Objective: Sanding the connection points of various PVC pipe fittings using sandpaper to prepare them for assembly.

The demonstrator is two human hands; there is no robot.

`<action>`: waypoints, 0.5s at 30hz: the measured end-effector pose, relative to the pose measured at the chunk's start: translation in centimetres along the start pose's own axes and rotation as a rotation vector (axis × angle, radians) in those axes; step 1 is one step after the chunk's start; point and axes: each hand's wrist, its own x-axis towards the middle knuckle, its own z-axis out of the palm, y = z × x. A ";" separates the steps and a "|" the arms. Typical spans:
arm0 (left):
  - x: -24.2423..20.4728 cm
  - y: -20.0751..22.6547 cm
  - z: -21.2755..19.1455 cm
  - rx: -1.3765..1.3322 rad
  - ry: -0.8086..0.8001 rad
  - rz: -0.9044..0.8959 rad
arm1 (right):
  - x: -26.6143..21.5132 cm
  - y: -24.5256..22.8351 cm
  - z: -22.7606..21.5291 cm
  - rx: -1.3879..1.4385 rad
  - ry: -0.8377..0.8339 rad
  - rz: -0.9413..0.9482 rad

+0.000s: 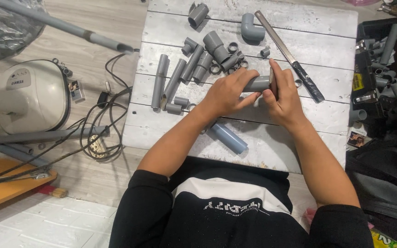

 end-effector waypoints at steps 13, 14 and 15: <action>0.1 0.1 -0.2 -0.016 -0.014 0.003 | -0.1 0.2 0.2 -0.015 -0.006 0.037; 0.1 0.0 -0.1 -0.021 -0.018 -0.003 | -0.1 0.1 0.2 -0.022 -0.007 0.038; 0.1 0.0 0.0 -0.024 -0.021 -0.010 | 0.0 -0.1 0.1 -0.028 -0.010 0.038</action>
